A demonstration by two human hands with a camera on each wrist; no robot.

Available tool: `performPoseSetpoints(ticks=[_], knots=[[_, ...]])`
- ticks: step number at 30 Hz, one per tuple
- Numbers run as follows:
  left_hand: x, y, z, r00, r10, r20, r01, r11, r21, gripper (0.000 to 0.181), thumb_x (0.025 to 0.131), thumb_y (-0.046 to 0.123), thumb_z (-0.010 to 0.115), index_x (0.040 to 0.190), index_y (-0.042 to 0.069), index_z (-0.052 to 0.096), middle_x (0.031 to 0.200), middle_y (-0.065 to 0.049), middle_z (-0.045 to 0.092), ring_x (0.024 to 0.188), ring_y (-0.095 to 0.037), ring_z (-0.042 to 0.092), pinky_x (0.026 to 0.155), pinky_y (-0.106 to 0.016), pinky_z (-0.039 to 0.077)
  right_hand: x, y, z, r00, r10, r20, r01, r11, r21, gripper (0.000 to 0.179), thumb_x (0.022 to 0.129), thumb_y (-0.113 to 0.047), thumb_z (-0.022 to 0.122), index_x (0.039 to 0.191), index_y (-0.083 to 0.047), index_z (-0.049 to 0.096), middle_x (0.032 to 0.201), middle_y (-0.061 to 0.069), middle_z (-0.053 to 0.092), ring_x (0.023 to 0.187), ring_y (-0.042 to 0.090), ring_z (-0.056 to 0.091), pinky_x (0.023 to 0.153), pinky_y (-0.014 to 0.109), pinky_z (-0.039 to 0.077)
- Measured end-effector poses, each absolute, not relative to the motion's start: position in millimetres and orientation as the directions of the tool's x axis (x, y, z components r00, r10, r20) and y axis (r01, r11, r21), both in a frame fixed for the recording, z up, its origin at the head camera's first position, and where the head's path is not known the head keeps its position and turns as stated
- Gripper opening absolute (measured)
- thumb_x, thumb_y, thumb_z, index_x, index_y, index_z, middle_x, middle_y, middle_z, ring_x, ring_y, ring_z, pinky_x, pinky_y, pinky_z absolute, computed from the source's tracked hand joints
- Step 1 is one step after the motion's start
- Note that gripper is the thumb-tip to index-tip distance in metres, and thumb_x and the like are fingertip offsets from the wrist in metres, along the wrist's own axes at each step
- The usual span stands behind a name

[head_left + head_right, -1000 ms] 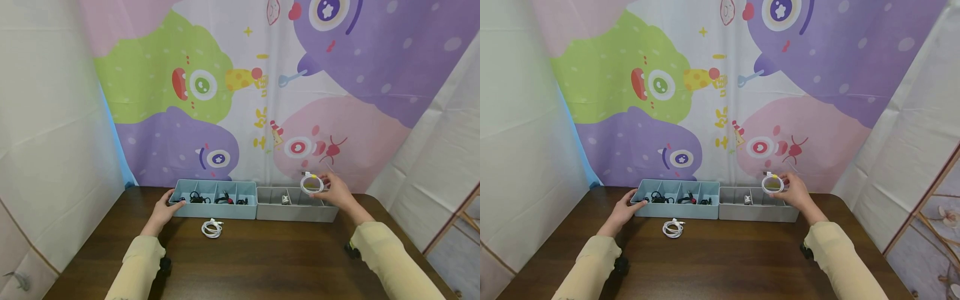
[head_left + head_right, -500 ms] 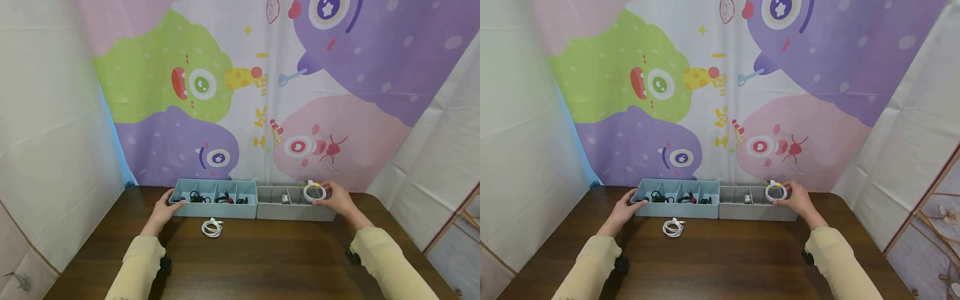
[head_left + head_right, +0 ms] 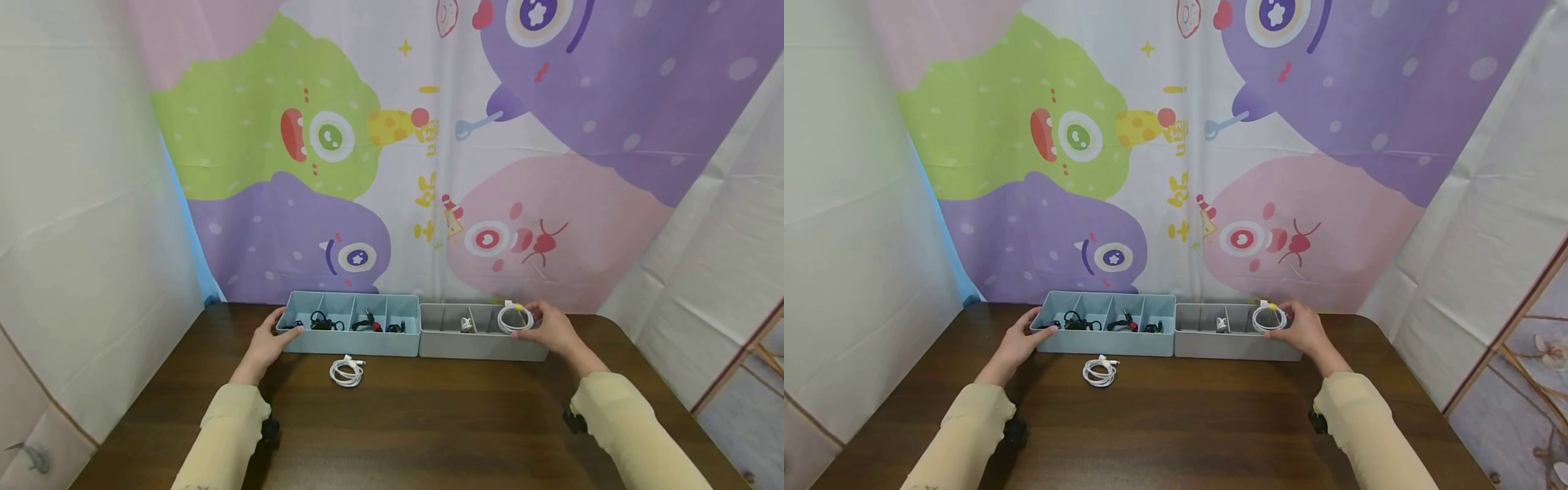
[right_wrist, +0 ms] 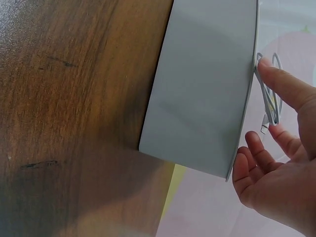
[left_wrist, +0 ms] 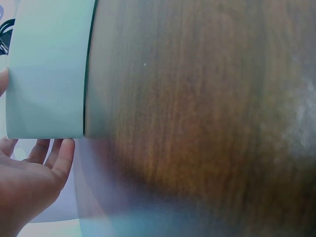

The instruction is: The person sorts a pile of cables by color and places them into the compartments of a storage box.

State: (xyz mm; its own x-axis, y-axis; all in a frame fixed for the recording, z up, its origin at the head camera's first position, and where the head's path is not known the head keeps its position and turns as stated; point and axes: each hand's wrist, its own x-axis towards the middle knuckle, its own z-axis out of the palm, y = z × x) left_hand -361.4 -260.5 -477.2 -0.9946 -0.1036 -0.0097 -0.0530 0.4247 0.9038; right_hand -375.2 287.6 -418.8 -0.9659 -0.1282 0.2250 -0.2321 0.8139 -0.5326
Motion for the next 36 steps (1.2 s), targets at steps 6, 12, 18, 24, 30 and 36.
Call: performPoseSetpoints(ticks=[6,12,18,24,30,36], knots=[[-361.7,-260.4,-477.0,-0.994,-0.107,-0.008,-0.053,0.427,0.903,0.072,0.092,0.031,0.061,0.149,0.011,0.022,0.144,-0.022,0.033,0.125,-0.036,0.038,0.1,-0.054,0.033,-377.6,288.0,-419.1,-0.97,-0.138,0.198,-0.225,0.812,-0.539,0.066,0.069,-0.026,0.084,0.116,0.008,0.052,0.1,0.024,0.06,0.088,0.032,0.057,0.069,0.034,0.044],[-362.2,-260.6,-476.9,-0.994,-0.107,0.0,-0.046,0.429,0.902,0.072,0.091,0.032,0.062,0.149,0.01,0.023,0.144,-0.023,0.034,0.125,-0.036,0.038,0.101,-0.054,0.033,-380.6,289.0,-417.4,-0.97,-0.169,0.177,-0.239,0.808,-0.538,0.066,0.07,-0.025,0.084,0.117,0.008,0.052,0.101,0.025,0.06,0.086,0.03,0.057,0.068,0.032,0.045],[-362.3,-260.6,-476.8,-0.995,-0.102,0.006,-0.039,0.431,0.901,0.072,0.091,0.031,0.062,0.148,0.009,0.024,0.143,-0.024,0.035,0.123,-0.036,0.04,0.099,-0.052,0.035,-379.9,288.6,-414.0,-0.964,-0.212,0.16,-0.265,0.796,-0.544,0.065,0.071,-0.022,0.083,0.119,0.011,0.053,0.1,0.026,0.062,0.085,0.03,0.058,0.067,0.032,0.046],[-363.0,-260.6,-477.1,-0.995,-0.102,0.005,-0.039,0.432,0.901,0.072,0.092,0.031,0.061,0.149,0.01,0.023,0.146,-0.023,0.031,0.126,-0.037,0.037,0.101,-0.054,0.033,-378.2,289.6,-413.3,-0.964,-0.228,0.135,-0.265,0.806,-0.53,0.051,0.077,-0.02,0.077,0.115,0.01,0.059,0.108,0.029,0.061,0.097,0.04,0.058,0.076,0.044,0.049],[-362.6,-260.2,-477.7,-0.995,-0.099,0.004,-0.039,0.427,0.903,0.071,0.092,0.03,0.061,0.149,0.01,0.023,0.146,-0.023,0.031,0.128,-0.037,0.035,0.102,-0.055,0.031,-379.1,292.2,-416.9,-0.969,-0.213,0.126,-0.248,0.82,-0.516,0.038,0.082,-0.018,0.071,0.11,0.007,0.064,0.11,0.027,0.061,0.101,0.043,0.056,0.08,0.049,0.048],[-361.7,-260.3,-478.1,-0.995,-0.099,0.004,-0.038,0.423,0.905,0.073,0.091,0.032,0.062,0.149,0.01,0.023,0.146,-0.023,0.031,0.127,-0.037,0.036,0.102,-0.055,0.032,-379.3,292.3,-417.8,-0.971,-0.196,0.135,-0.238,0.824,-0.515,0.043,0.081,-0.019,0.072,0.114,0.006,0.062,0.113,0.03,0.058,0.103,0.045,0.055,0.079,0.051,0.049]])
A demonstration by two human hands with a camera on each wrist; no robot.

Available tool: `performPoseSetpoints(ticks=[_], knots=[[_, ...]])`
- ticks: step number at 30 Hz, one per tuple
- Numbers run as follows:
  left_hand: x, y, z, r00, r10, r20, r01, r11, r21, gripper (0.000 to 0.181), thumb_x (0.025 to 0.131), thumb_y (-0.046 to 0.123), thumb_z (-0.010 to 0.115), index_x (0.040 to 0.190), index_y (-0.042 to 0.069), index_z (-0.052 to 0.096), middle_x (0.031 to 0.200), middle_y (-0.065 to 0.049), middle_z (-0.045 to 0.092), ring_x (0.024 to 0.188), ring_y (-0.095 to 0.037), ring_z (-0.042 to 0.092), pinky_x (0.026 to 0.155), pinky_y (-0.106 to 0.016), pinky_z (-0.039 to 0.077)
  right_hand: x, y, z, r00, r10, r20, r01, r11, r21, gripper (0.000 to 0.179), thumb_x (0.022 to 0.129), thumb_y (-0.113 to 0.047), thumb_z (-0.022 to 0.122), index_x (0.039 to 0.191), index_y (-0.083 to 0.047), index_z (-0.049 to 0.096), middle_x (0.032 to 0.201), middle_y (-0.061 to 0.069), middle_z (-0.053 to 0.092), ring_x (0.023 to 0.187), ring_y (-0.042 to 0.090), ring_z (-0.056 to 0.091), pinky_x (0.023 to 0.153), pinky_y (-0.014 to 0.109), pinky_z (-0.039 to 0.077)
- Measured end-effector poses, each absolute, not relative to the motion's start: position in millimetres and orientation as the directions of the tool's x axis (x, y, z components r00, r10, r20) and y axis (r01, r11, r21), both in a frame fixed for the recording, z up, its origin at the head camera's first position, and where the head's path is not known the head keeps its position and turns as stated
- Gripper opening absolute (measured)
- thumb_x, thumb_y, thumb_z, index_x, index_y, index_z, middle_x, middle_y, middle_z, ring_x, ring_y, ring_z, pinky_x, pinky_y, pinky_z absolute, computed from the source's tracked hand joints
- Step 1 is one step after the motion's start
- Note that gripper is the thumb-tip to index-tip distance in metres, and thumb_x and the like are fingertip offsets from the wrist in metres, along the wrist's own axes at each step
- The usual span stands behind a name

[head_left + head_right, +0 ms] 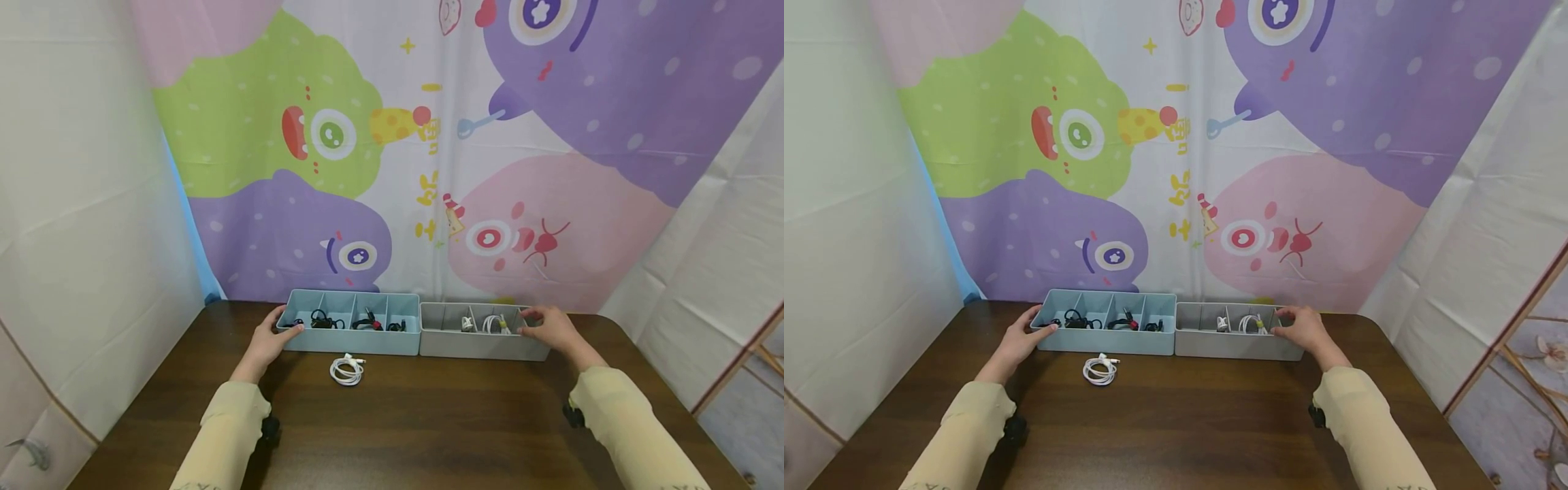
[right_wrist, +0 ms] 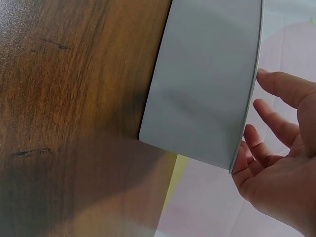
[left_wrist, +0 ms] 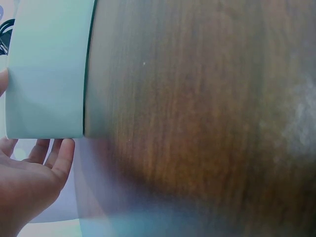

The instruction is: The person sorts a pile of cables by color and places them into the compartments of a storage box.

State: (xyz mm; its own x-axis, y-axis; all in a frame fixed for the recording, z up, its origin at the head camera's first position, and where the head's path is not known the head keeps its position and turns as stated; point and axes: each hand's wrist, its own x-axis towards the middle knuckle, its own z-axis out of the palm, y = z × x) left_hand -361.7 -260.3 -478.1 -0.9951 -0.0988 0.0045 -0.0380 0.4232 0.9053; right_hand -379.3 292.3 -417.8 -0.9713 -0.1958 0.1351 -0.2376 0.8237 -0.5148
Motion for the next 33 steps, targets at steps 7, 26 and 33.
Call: performPoseSetpoints(ticks=[7,26,33], knots=[[-362,-260,-478,-0.995,-0.098,0.002,-0.04,0.424,0.905,0.072,0.092,0.032,0.061,0.149,0.01,0.023,0.145,-0.023,0.031,0.126,-0.037,0.037,0.101,-0.054,0.033,-380,293,-418,-0.974,-0.174,0.144,-0.224,0.829,-0.513,0.044,0.08,-0.021,0.073,0.114,0.005,0.061,0.112,0.03,0.057,0.103,0.045,0.055,0.079,0.05,0.049],[-361,-259,-477,-0.995,-0.103,-0.005,-0.049,0.429,0.902,0.072,0.092,0.03,0.06,0.149,0.01,0.022,0.145,-0.023,0.032,0.126,-0.037,0.037,0.101,-0.054,0.033,-370,284,-402,-0.961,-0.183,0.206,-0.267,0.804,-0.531,0.045,0.082,-0.018,0.072,0.116,0.006,0.057,0.112,0.031,0.056,0.098,0.044,0.055,0.077,0.05,0.049],[-362,-260,-478,-0.994,-0.106,-0.004,-0.049,0.426,0.904,0.071,0.092,0.031,0.06,0.149,0.01,0.023,0.144,-0.023,0.033,0.126,-0.036,0.037,0.102,-0.053,0.033,-367,279,-394,-0.961,-0.181,0.207,-0.267,0.795,-0.545,0.046,0.083,-0.02,0.072,0.118,0.004,0.057,0.11,0.028,0.057,0.098,0.042,0.055,0.076,0.048,0.049]])
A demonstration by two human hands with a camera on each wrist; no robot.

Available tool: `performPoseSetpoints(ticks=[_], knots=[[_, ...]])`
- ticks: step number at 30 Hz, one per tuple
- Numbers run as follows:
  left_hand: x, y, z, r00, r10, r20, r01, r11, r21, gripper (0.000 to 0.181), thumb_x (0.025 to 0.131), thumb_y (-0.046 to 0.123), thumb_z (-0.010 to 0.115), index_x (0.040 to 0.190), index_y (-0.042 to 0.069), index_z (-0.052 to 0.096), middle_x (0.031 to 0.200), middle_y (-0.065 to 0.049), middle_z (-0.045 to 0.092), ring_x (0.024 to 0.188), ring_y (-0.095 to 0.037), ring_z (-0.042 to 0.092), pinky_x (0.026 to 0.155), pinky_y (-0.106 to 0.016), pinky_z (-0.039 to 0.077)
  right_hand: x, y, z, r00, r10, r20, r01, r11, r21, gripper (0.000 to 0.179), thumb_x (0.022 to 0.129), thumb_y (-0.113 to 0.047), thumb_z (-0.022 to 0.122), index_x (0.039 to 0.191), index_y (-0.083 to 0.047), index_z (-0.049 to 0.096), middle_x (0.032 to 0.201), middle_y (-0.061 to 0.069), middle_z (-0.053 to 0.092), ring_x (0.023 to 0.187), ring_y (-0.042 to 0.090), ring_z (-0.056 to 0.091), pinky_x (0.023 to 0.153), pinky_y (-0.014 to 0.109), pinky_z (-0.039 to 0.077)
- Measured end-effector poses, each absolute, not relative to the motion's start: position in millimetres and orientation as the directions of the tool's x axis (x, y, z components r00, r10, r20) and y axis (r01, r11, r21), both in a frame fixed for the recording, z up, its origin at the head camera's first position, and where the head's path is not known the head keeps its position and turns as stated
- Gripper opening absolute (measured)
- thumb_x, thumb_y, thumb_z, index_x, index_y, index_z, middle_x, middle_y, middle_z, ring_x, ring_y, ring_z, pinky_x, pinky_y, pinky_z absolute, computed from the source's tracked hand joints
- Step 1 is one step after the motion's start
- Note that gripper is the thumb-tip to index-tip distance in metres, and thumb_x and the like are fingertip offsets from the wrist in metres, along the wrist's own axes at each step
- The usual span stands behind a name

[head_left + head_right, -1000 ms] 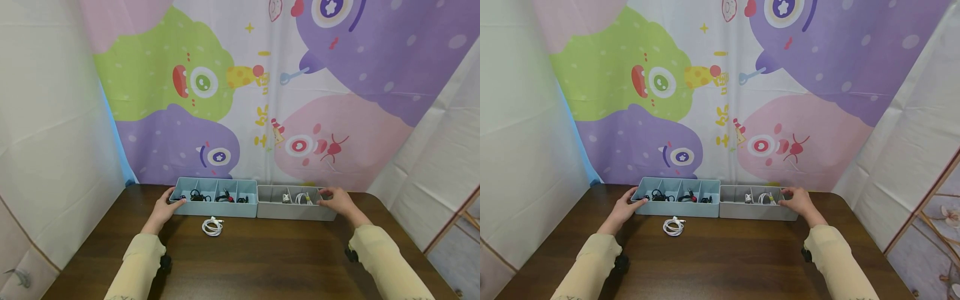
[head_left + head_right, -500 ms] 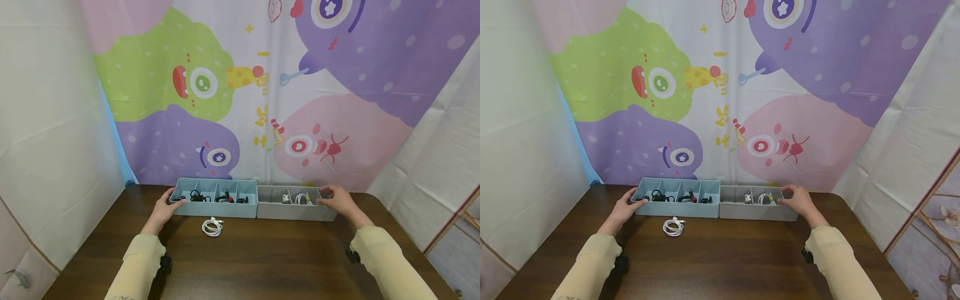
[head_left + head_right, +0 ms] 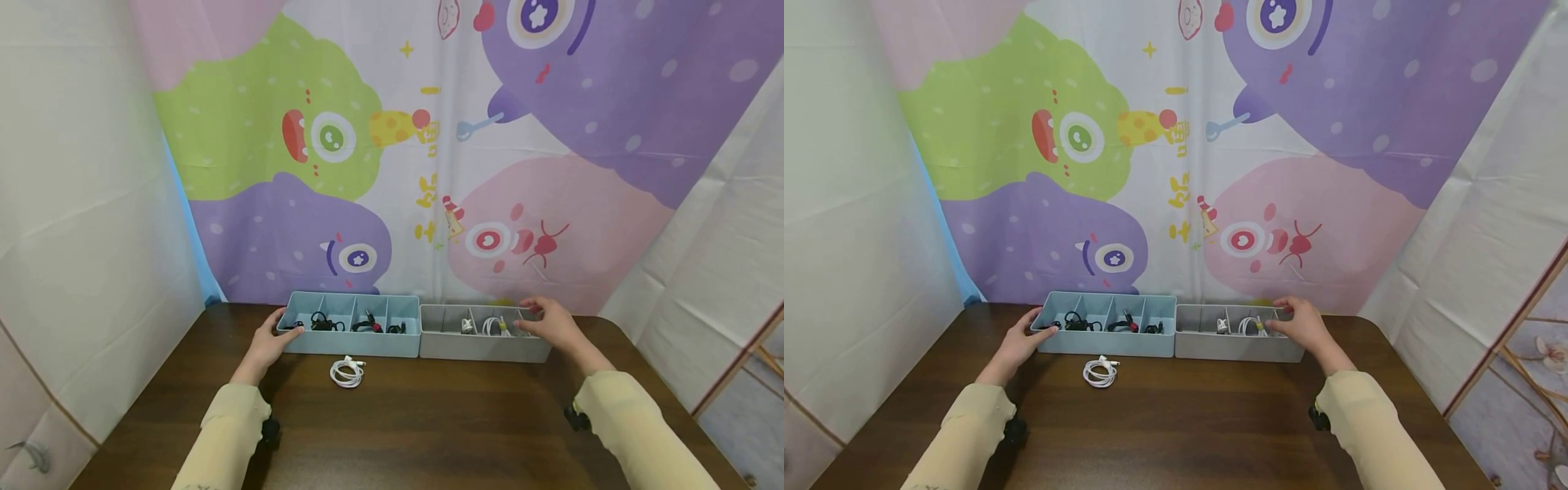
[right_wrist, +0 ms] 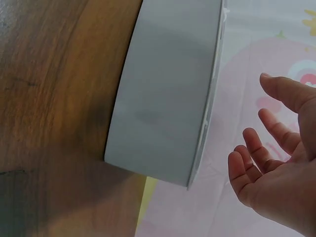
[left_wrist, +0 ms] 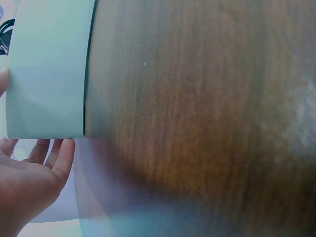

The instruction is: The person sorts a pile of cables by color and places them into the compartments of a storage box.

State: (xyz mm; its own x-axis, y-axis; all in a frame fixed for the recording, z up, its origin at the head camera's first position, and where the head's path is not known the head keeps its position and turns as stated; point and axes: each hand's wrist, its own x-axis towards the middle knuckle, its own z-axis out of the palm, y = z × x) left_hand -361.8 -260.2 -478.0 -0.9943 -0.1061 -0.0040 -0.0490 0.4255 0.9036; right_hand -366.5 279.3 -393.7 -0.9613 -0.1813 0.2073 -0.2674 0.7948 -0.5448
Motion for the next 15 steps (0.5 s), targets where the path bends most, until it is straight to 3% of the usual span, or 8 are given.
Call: performPoseSetpoints(ticks=[15], knots=[[-361,-259,-477,-0.994,-0.111,-0.014,-0.06,0.424,0.904,0.071,0.092,0.031,0.061,0.148,0.01,0.023,0.144,-0.022,0.033,0.126,-0.036,0.037,0.101,-0.054,0.033,-356,267,-378,-0.955,-0.18,0.236,-0.284,0.787,-0.548,0.044,0.085,-0.02,0.07,0.12,0.002,0.056,0.113,0.027,0.058,0.101,0.042,0.055,0.081,0.05,0.049]])
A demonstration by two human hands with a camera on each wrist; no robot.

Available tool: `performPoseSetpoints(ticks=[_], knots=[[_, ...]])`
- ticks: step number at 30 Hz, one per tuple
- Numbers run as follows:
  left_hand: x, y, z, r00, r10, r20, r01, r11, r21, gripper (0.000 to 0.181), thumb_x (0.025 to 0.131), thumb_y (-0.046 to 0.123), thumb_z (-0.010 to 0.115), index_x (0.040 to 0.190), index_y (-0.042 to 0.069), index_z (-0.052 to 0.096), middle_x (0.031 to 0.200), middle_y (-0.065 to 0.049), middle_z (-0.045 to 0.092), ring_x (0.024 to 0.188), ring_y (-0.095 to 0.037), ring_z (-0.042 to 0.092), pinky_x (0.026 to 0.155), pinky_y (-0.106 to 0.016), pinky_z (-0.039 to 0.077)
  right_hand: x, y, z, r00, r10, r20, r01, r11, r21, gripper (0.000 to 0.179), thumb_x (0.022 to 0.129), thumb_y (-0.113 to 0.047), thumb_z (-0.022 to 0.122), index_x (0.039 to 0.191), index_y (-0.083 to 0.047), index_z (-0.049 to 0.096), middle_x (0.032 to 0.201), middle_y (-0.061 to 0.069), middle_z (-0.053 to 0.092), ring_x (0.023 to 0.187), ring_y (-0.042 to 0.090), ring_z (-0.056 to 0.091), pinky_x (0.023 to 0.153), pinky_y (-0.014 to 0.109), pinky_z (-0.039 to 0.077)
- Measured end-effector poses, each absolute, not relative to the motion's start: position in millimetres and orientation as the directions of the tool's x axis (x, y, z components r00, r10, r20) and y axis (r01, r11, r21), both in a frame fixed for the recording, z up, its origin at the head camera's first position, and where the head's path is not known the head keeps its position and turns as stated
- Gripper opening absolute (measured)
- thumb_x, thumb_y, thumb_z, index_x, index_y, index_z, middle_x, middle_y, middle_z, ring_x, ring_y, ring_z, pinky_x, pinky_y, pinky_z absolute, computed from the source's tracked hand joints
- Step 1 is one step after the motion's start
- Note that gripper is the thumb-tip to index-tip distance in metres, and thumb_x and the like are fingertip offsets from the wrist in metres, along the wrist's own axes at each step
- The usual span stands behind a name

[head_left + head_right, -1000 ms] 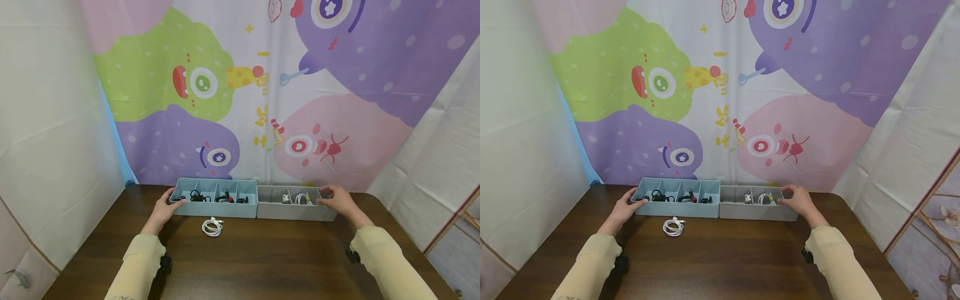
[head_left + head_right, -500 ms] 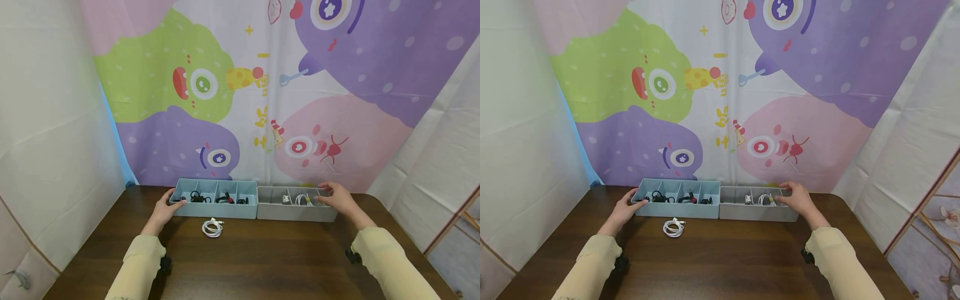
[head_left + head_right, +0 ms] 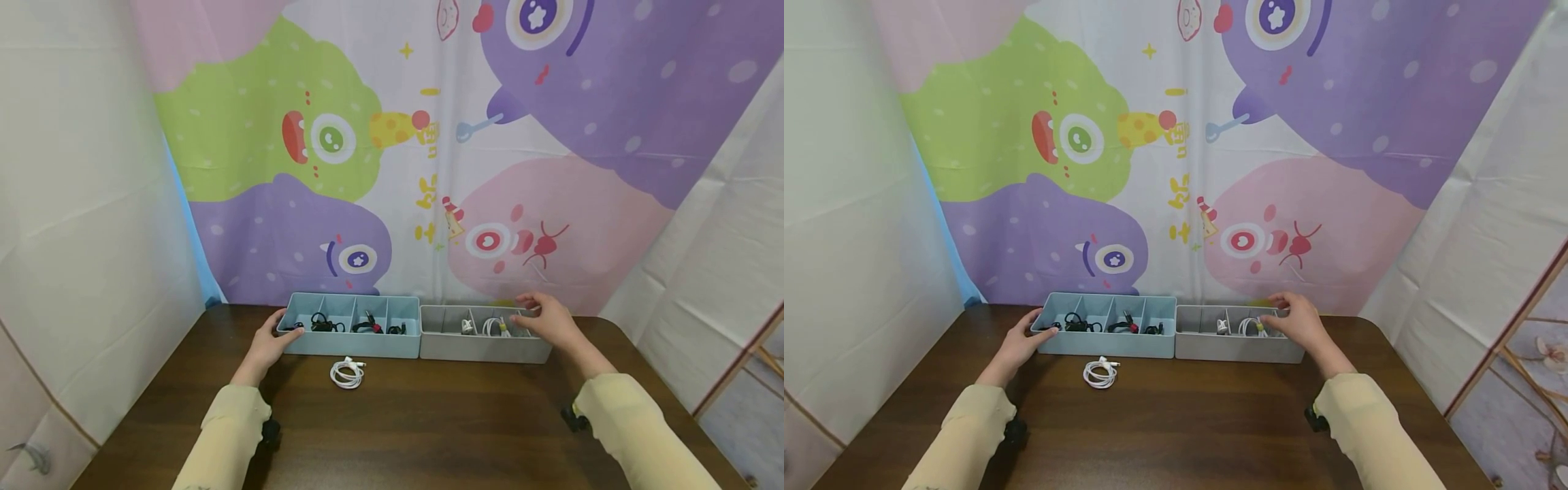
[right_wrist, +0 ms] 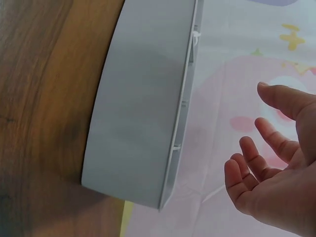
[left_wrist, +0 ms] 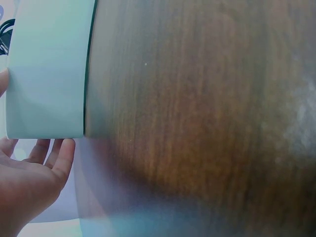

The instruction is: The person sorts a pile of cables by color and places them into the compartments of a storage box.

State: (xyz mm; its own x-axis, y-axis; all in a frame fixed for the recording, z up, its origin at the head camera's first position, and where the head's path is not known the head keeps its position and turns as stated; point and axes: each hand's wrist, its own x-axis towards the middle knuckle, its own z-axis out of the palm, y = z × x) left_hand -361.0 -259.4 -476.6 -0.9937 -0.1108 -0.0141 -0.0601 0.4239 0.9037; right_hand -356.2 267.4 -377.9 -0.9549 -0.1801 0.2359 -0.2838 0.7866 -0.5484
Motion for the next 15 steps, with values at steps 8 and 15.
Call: performPoseSetpoints(ticks=[8,15], knots=[[-360,-259,-477,-0.994,-0.108,-0.017,-0.062,0.425,0.903,0.072,0.092,0.032,0.061,0.149,0.011,0.022,0.146,-0.022,0.031,0.128,-0.037,0.035,0.102,-0.055,0.032,-350,261,-371,-0.956,-0.159,0.247,-0.275,0.78,-0.562,0.05,0.084,-0.027,0.072,0.122,0.001,0.056,0.116,0.027,0.057,0.102,0.038,0.054,0.085,0.05,0.047],[-361,-260,-478,-0.994,-0.111,-0.021,-0.067,0.427,0.902,0.073,0.092,0.032,0.061,0.149,0.011,0.021,0.146,-0.022,0.03,0.129,-0.037,0.033,0.103,-0.056,0.031,-345,254,-368,-0.952,-0.142,0.271,-0.277,0.773,-0.57,0.05,0.084,-0.027,0.071,0.123,0.0,0.055,0.115,0.023,0.058,0.104,0.039,0.052,0.085,0.05,0.047]])
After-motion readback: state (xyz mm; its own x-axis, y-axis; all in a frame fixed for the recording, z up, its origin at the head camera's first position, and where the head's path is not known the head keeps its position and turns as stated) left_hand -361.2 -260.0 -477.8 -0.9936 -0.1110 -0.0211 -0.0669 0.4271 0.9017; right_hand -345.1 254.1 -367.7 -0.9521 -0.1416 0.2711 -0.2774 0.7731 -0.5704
